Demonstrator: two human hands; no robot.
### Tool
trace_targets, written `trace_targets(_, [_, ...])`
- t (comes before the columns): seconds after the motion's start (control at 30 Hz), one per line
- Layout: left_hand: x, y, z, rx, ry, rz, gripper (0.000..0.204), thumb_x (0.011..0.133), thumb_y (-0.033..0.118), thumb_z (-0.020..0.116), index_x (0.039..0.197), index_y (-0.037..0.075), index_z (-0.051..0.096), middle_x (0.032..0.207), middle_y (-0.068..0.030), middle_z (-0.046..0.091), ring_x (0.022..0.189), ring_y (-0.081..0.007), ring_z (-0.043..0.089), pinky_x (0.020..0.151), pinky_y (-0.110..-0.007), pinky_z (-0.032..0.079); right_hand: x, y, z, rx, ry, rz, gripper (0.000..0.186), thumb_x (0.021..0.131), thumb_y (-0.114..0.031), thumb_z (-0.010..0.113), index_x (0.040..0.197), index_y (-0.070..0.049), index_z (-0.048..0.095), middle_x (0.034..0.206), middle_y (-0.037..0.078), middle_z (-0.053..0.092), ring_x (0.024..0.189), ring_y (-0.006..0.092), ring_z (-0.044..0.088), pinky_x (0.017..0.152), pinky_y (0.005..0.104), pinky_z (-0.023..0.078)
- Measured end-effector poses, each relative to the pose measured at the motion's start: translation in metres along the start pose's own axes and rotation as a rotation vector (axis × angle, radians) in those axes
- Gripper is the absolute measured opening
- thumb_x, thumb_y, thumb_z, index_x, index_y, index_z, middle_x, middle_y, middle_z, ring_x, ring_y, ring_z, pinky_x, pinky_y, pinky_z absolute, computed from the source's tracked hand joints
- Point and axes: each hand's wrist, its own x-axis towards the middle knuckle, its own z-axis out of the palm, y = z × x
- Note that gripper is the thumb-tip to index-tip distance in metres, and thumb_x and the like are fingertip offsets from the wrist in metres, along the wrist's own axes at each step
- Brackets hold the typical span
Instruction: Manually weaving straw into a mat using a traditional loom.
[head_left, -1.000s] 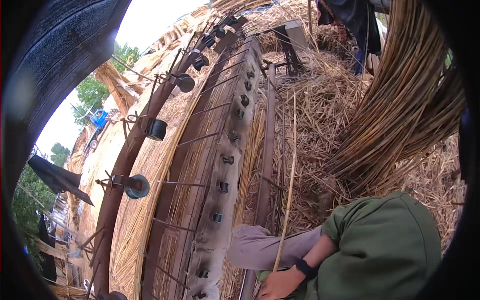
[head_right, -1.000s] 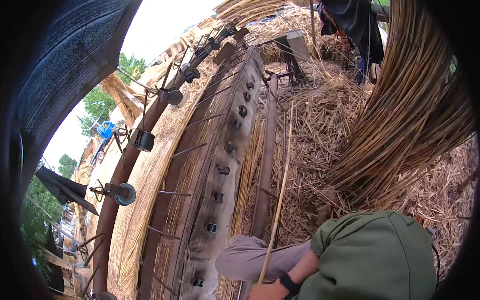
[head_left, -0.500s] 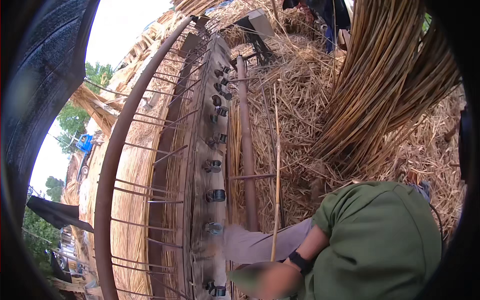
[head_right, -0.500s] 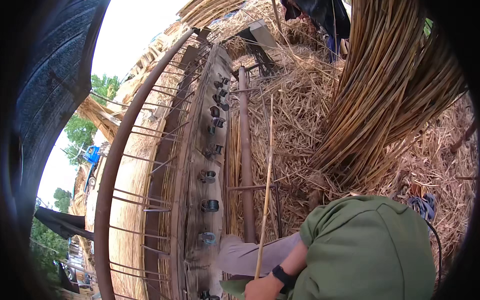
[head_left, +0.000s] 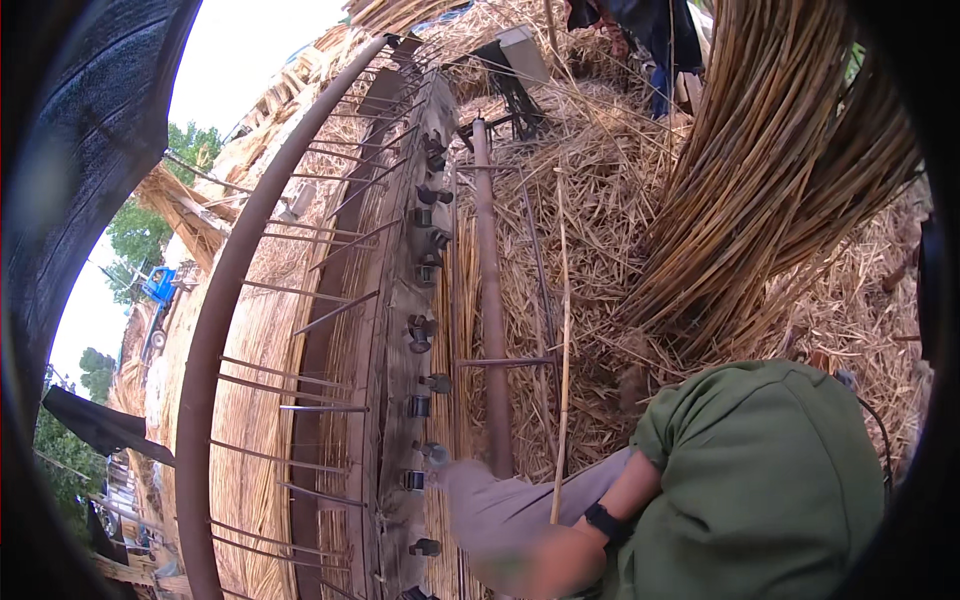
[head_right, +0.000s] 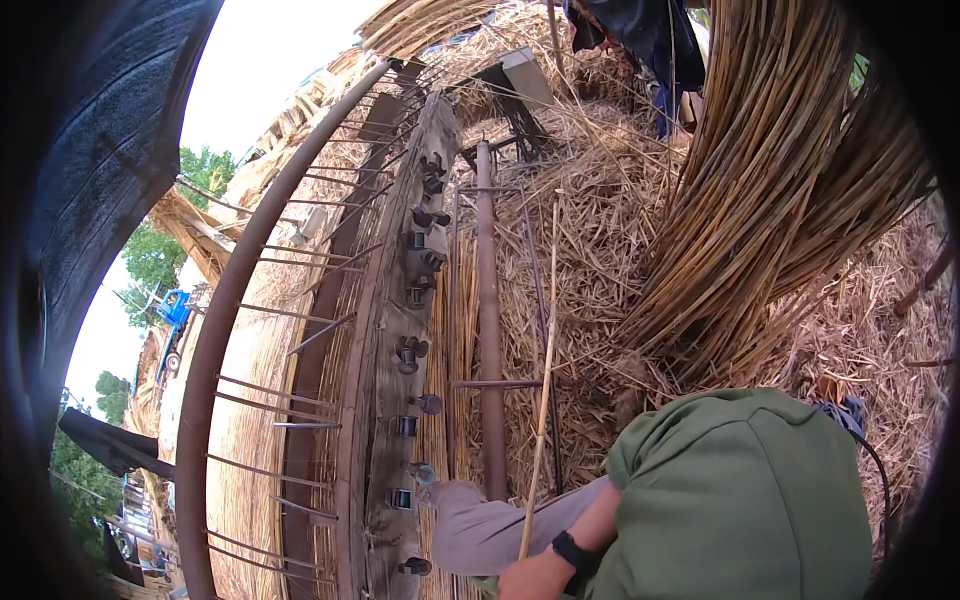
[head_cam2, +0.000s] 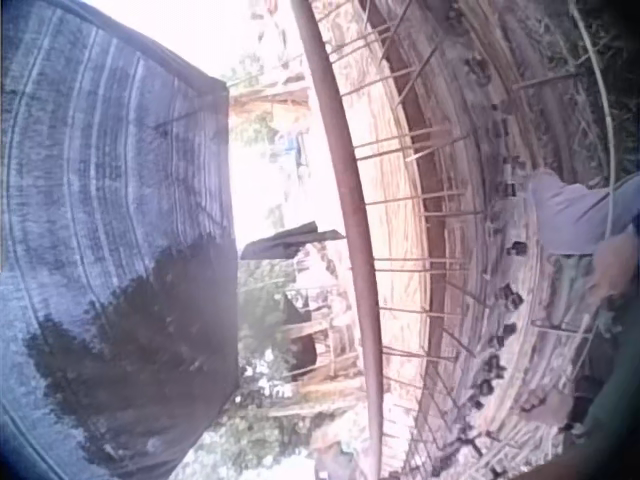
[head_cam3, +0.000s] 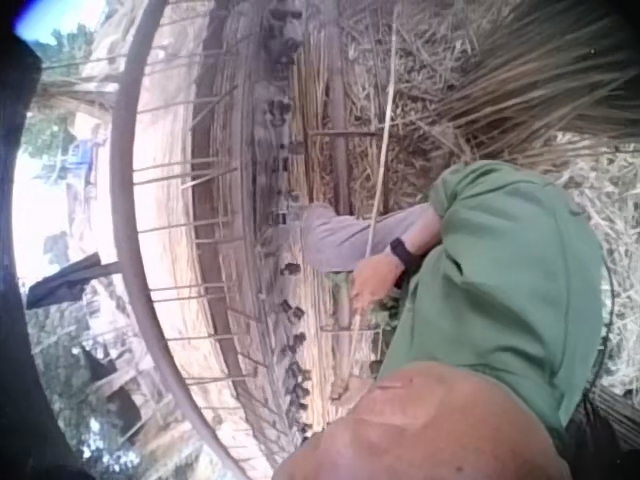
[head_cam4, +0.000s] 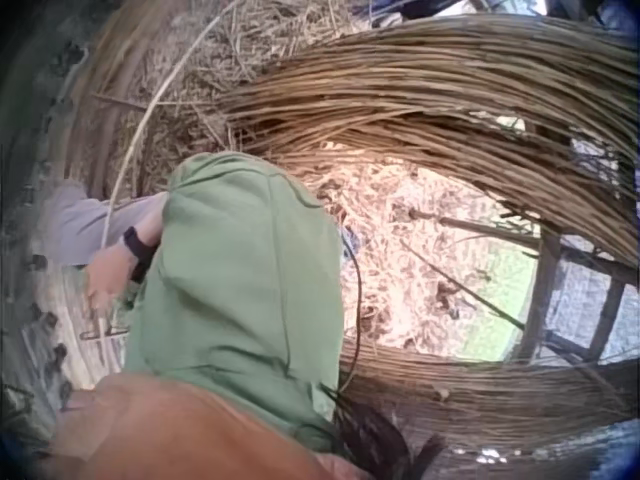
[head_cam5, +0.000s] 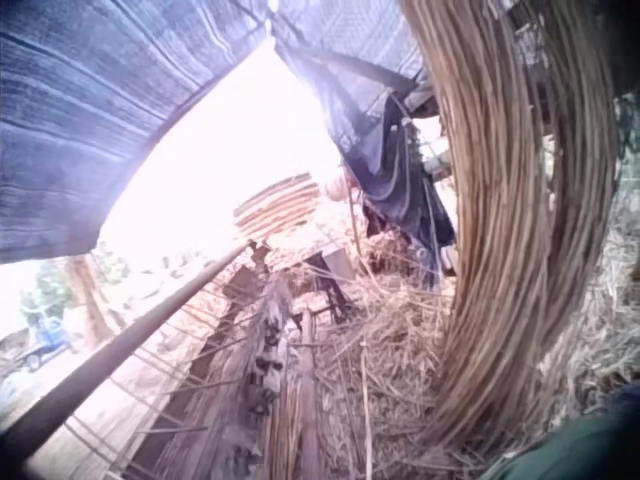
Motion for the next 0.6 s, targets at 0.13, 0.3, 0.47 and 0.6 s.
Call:
trace_targets(0.13, [0.005,-0.004,0.003,0.013,-0.034,0.013,0.009,0.094,0.011,0.053,0.1,0.005,0.049,0.075,-0.0042,0.045,0.064,-0.0153,0.044,0.055,-0.025,0.039,-0.003,-0.002,-0.009,-0.012,0.014,0.021,0.011,0.085,-0.024,0.052,0.081,-0.014,0.056,0.073,0.004,0.059,0.064,0.0248,0.061,0.052,0.04,0.047])
trace_targets(0.3, [0.01,-0.006,0.008,0.028,-0.086,0.068,0.012,0.093,0.009,0.054,0.104,0.004,0.052,0.078,-0.0055,0.048,0.067,-0.0164,0.047,0.057,-0.025,0.041,-0.002,-0.002,-0.021,-0.025,0.079,-0.015,0.008,0.081,-0.025,0.054,0.081,-0.017,0.056,0.072,0.003,0.057,0.063,0.0245,0.06,0.05,0.0407,0.046])
trace_targets(0.47, [0.01,-0.006,0.011,0.047,-0.115,0.136,0.017,0.092,0.006,0.055,0.108,0.002,0.054,0.081,-0.0067,0.051,0.069,-0.0176,0.05,0.059,-0.026,0.043,-0.005,0.008,-0.036,-0.085,0.036,0.074,0.013,0.079,-0.028,0.056,0.082,-0.016,0.055,0.07,0.003,0.054,0.061,0.0253,0.06,0.049,0.0412,0.046])
trace_targets(0.6, [0.008,-0.006,0.013,0.044,-0.114,0.141,0.019,0.092,0.006,0.055,0.11,0.002,0.055,0.082,-0.0072,0.052,0.07,-0.018,0.051,0.059,-0.026,0.044,0.005,0.029,-0.07,-0.133,0.112,-0.057,0.022,0.08,-0.029,0.059,0.088,-0.009,0.054,0.076,0.007,0.054,0.065,0.0273,0.058,0.054,0.0414,0.046])
